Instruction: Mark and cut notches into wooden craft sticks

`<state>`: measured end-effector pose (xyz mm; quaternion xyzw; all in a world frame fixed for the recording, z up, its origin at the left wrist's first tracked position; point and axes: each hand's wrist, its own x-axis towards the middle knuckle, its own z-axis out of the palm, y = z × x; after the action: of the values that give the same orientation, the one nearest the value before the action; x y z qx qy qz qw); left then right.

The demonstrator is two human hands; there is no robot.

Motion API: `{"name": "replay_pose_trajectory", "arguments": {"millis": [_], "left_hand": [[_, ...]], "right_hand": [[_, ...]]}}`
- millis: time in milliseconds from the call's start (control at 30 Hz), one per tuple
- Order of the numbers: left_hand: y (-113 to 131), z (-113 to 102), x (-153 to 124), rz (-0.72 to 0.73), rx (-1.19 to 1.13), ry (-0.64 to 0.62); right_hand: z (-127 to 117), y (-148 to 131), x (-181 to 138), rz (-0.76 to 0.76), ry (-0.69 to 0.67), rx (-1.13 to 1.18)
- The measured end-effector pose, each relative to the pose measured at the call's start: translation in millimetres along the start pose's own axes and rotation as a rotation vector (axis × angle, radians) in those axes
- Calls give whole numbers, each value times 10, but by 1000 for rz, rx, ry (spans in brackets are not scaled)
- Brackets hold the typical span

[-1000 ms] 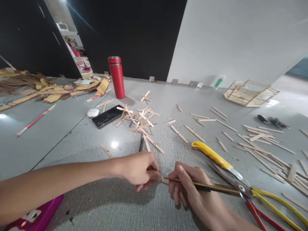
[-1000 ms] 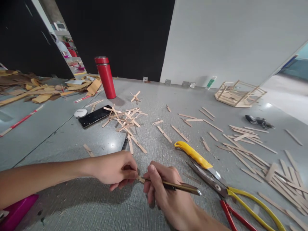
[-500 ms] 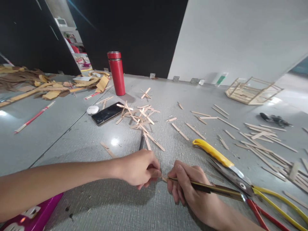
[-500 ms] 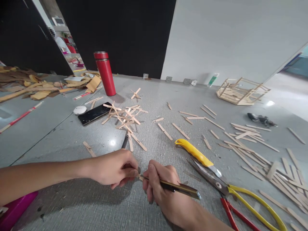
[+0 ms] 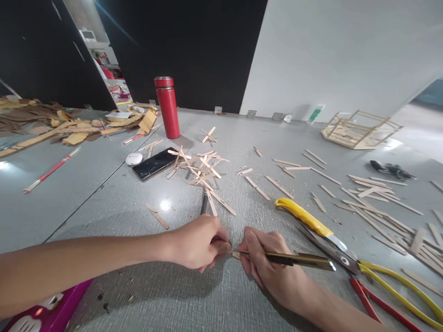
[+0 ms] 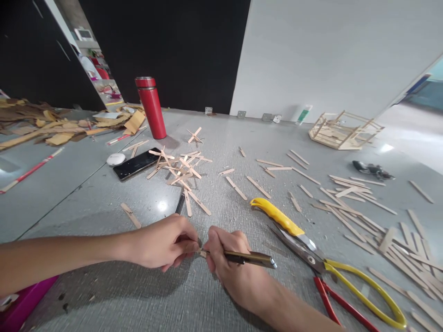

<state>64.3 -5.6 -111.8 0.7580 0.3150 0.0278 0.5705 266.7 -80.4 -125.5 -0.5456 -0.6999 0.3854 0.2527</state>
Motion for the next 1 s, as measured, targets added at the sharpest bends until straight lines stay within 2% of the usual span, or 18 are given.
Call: {"name": "replay_pose_trajectory", "arguments": {"millis": [167, 400, 533, 767, 867, 1000], "left_hand": [[-10, 4, 9, 11, 4, 1], [-33, 9, 11, -18, 2, -4], [-41, 17, 2, -6, 13, -1], [-74, 51, -22, 47, 49, 31], [-72, 71, -28, 86, 87, 54], [22, 91, -75, 217, 207, 208]], "right_hand": [[28, 19, -17, -11, -7, -6], [30, -25, 127, 165, 60, 168], [10, -51, 134, 154, 29, 191], [-52, 21, 36, -99, -66, -36], [-65, 58, 17, -245, -17, -135], [-115, 14, -49, -558, 68, -317]]}}
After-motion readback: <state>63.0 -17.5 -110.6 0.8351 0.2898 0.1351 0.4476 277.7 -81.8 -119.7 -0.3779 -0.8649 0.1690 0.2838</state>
